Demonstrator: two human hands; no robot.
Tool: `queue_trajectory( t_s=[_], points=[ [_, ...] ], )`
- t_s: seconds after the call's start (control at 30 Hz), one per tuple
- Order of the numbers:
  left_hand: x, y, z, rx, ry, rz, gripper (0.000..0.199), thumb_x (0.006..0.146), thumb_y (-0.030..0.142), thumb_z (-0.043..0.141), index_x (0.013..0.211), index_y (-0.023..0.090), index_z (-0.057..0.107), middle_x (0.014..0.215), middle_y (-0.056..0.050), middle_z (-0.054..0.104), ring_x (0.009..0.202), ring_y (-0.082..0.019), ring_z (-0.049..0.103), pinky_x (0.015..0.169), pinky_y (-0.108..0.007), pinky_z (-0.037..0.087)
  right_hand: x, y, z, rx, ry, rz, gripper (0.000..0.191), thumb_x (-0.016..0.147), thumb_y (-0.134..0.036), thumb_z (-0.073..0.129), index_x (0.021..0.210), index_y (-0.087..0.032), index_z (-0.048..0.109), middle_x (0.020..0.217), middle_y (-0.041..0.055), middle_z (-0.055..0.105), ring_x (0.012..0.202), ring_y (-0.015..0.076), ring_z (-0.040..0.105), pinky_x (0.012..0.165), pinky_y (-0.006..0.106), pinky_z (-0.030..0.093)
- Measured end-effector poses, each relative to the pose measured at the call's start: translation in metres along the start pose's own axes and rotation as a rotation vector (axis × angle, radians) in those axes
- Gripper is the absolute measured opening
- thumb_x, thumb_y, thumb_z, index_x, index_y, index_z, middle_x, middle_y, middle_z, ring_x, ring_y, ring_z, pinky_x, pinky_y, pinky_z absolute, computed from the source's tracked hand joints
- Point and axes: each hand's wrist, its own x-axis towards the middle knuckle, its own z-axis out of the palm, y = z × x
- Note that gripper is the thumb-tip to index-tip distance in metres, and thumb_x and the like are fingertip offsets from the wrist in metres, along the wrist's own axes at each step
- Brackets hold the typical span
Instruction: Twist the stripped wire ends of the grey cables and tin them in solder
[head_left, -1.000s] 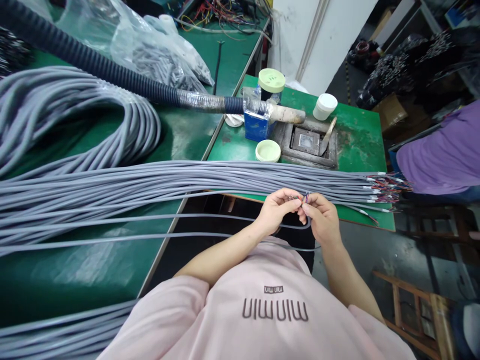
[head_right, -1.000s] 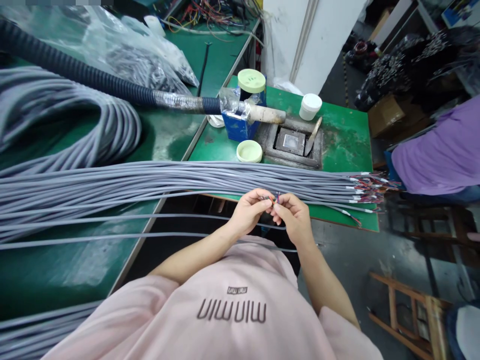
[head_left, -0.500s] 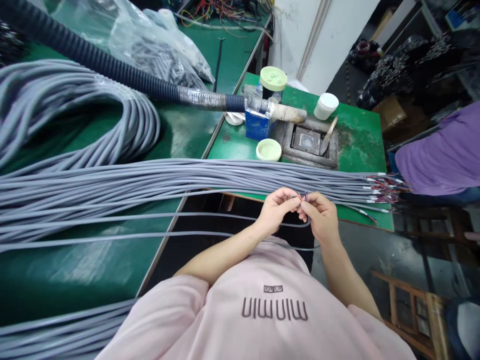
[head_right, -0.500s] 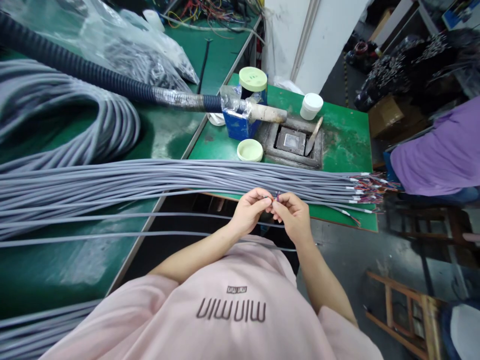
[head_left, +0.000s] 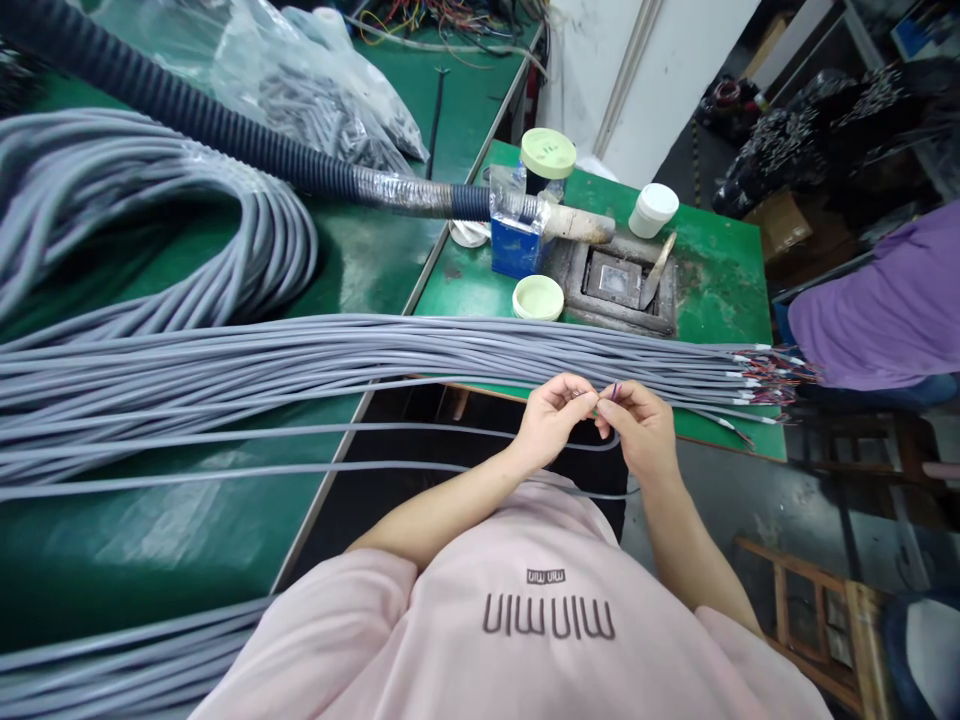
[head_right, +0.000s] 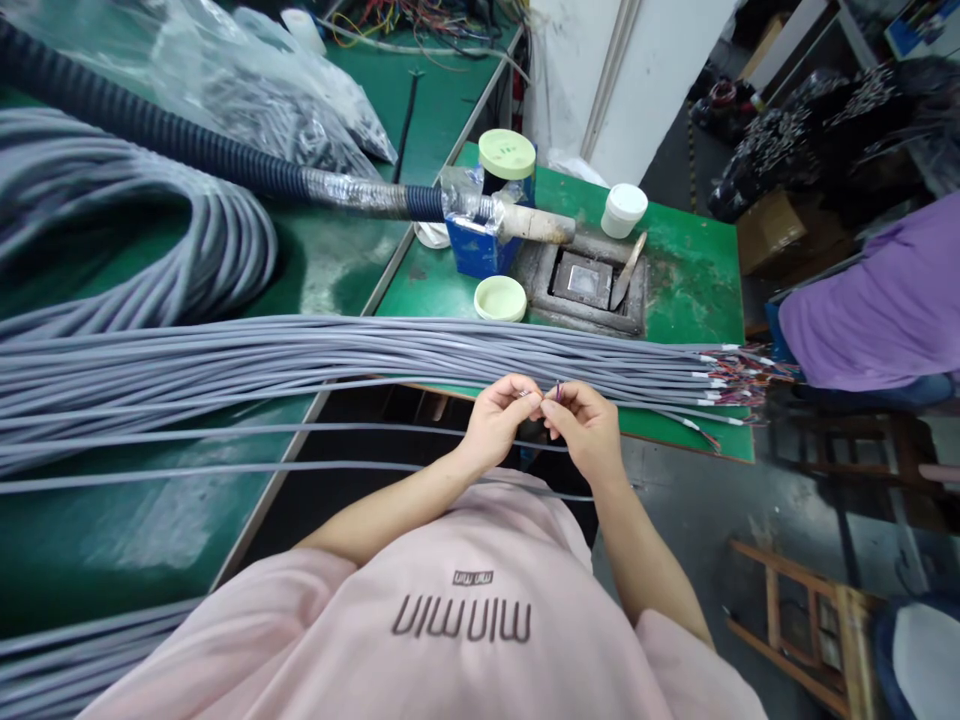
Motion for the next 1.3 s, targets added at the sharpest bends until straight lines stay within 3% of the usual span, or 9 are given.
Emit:
queue_trajectory(
  t_s=[0.27, 0.43, 0.57, 0.73, 0.8, 1.03, 1.2, 1.3],
  points=[
    [0.004, -0.003, -0.001, 0.032, 0.042, 0.05, 0.028, 0.076, 0.038, 0.075, 0.075, 0.015, 0.06, 0.059, 0.003, 0.061, 0.055, -0.008, 0.058, 0.058, -0.021, 0.048, 0.008, -0.004, 0.001, -0.09, 0.033, -0.02, 0.012, 0.082, -0.029, 0.07, 0.077, -0.02, 0.065, 0.062, -0.0039, 0.059, 0.047, 0.0064, 0.047, 0.044, 0.02, 0.038],
    [0.006, -0.01, 0.002, 0.063, 0.064, 0.084, 0.025, 0.077, 0.037, 0.073, 0.076, 0.015, 0.062, 0.063, 0.002, 0.062, 0.057, -0.007, 0.055, 0.058, -0.019, 0.046, 0.017, -0.008, -0.003, -0.153, 0.044, -0.037, 0.014, 0.081, -0.033, 0.069, 0.078, -0.02, 0.064, 0.063, -0.0029, 0.059, 0.052, 0.009, 0.052, 0.042, 0.02, 0.035],
    [0.01, -0.012, 0.0, 0.222, 0.005, 0.154, 0.02, 0.082, 0.034, 0.069, 0.087, 0.015, 0.066, 0.071, -0.001, 0.065, 0.061, -0.009, 0.057, 0.061, -0.022, 0.046, 0.034, -0.022, -0.016, -0.328, 0.035, -0.069, 0.015, 0.082, -0.033, 0.067, 0.079, -0.019, 0.064, 0.062, -0.0035, 0.057, 0.051, 0.0082, 0.051, 0.045, 0.02, 0.037],
    [0.03, -0.003, -0.019, 0.777, -0.162, 0.611, 0.025, 0.085, 0.025, 0.063, 0.109, 0.018, 0.066, 0.081, -0.005, 0.069, 0.075, -0.015, 0.061, 0.077, -0.031, 0.048, 0.087, -0.051, -0.045, -0.591, 0.013, -0.116, 0.018, 0.078, -0.033, 0.067, 0.072, -0.017, 0.061, 0.052, -0.0045, 0.053, 0.043, 0.0076, 0.045, 0.043, 0.021, 0.033],
    [0.038, -0.001, -0.029, 0.895, -0.181, 0.731, 0.025, 0.087, 0.023, 0.059, 0.111, 0.018, 0.065, 0.083, -0.006, 0.07, 0.077, -0.017, 0.061, 0.078, -0.032, 0.047, 0.117, -0.057, -0.058, -0.681, 0.011, -0.087, 0.021, 0.073, -0.034, 0.068, 0.069, -0.017, 0.059, 0.05, -0.004, 0.052, 0.041, 0.0079, 0.043, 0.042, 0.022, 0.03],
    [0.044, -0.01, -0.041, 0.975, -0.29, 0.753, 0.019, 0.089, 0.026, 0.054, 0.101, 0.021, 0.068, 0.083, -0.008, 0.07, 0.078, -0.018, 0.062, 0.075, -0.032, 0.045, 0.213, -0.044, -0.083, -1.063, -0.026, 0.033, 0.03, 0.067, -0.041, 0.07, 0.061, -0.014, 0.059, 0.051, -0.0009, 0.052, 0.048, 0.0088, 0.043, 0.048, 0.024, 0.031],
    [0.045, -0.009, -0.042, 0.949, -0.322, 0.738, 0.018, 0.088, 0.026, 0.055, 0.098, 0.023, 0.069, 0.085, -0.007, 0.072, 0.074, -0.017, 0.062, 0.071, -0.031, 0.044, 0.244, -0.036, -0.075, -1.392, -0.113, 0.108, 0.02, 0.069, -0.032, 0.069, 0.065, -0.013, 0.066, 0.057, 0.002, 0.059, 0.06, 0.0127, 0.052, 0.059, 0.025, 0.038],
    [0.046, -0.008, -0.043, 0.981, -0.331, 0.746, 0.018, 0.087, 0.024, 0.054, 0.097, 0.023, 0.069, 0.085, -0.007, 0.072, 0.074, -0.016, 0.062, 0.071, -0.03, 0.043, 0.253, -0.034, -0.069, -1.469, -0.136, 0.134, 0.012, 0.068, -0.025, 0.069, 0.067, -0.014, 0.068, 0.063, 0.0033, 0.063, 0.065, 0.0144, 0.055, 0.063, 0.026, 0.04]
  ],
)
